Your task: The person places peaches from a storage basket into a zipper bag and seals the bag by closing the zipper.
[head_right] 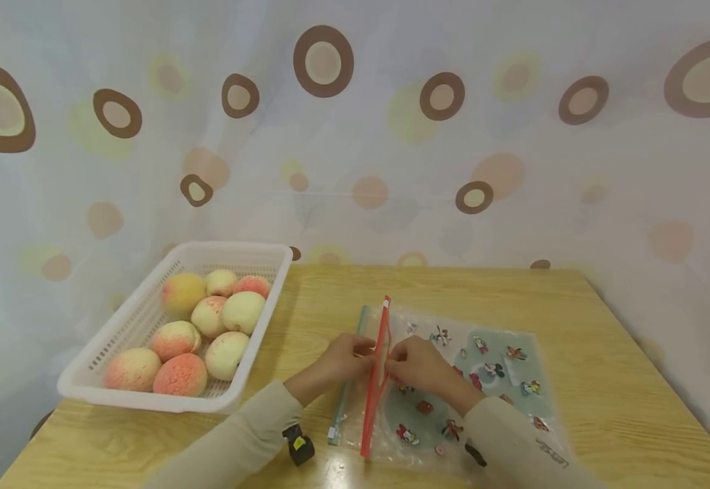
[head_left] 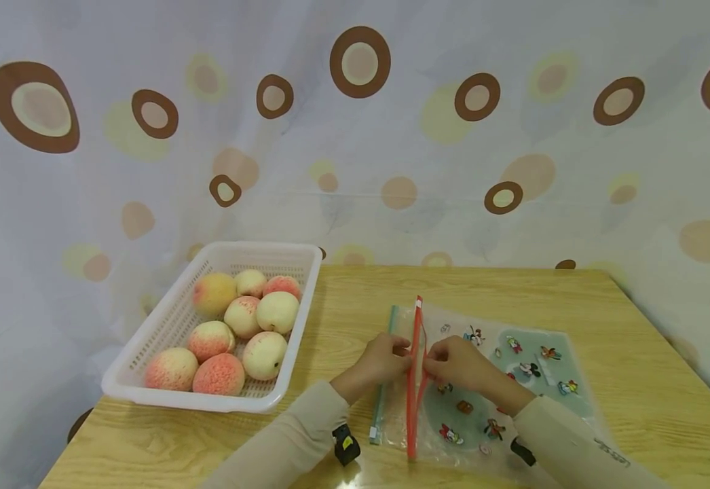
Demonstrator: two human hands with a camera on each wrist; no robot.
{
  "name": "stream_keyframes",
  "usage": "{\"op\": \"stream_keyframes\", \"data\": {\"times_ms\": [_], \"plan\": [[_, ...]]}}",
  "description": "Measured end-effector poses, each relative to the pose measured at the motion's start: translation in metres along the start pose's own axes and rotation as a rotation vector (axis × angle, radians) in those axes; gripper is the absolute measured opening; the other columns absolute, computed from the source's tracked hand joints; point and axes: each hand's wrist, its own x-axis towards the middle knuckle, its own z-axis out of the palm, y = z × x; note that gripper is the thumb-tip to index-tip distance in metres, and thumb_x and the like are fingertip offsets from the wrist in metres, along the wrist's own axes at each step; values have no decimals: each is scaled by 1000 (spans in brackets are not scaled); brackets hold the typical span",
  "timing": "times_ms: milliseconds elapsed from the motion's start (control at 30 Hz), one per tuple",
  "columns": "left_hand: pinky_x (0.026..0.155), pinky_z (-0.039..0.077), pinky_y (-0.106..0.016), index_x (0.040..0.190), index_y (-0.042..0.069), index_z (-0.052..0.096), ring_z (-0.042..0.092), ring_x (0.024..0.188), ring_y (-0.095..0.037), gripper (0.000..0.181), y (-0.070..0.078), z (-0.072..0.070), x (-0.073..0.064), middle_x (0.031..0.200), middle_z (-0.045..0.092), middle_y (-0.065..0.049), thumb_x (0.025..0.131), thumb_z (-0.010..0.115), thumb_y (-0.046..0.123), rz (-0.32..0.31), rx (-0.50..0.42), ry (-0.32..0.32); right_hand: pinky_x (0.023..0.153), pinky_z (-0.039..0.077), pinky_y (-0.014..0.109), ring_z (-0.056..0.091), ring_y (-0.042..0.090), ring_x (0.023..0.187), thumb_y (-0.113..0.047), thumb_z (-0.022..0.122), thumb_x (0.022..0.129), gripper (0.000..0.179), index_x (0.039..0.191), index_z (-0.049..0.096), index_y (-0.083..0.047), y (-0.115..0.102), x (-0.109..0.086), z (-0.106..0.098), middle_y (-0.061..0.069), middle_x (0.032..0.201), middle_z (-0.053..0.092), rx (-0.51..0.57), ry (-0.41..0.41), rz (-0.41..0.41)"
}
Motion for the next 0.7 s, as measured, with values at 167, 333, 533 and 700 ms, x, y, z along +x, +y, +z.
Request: {"op": "stream_keyframes", "data": {"times_ms": [167,333,533,700], "plan": [[57,48,-20,100,-5,71,58,67,-8,17,-4,3,3,78,69,-8,86,65,1,35,40,17,49,42,25,53,10,54,-11,58,84,16,72,66,-6,-3,-3,-3,0,62,62,-8,11,-45],[56,49,-20,95,-4,71,58,64,-7,11,-3,4,2,75,67,-6,87,66,0,33,-21,26,49,43,26,54,10,54,-12,59,85,16,73,67,-5,-2,-3,-2,0,62,62,-8,13,-54],[54,51,-21,98,-4,71,61,64,-10,12,0,4,-1,77,67,-8,87,65,-1,61,-40,19,47,42,26,52,10,52,-17,58,89,22,71,65,-6,3,2,3,-3,60,59,-46,30,-37],[55,52,-21,99,-4,70,60,65,-9,13,4,3,-3,78,67,-8,87,65,-1,78,-21,13,45,39,25,48,9,50,-18,57,90,26,68,64,-7,5,5,6,-4,56,57,-64,39,-35]]}}
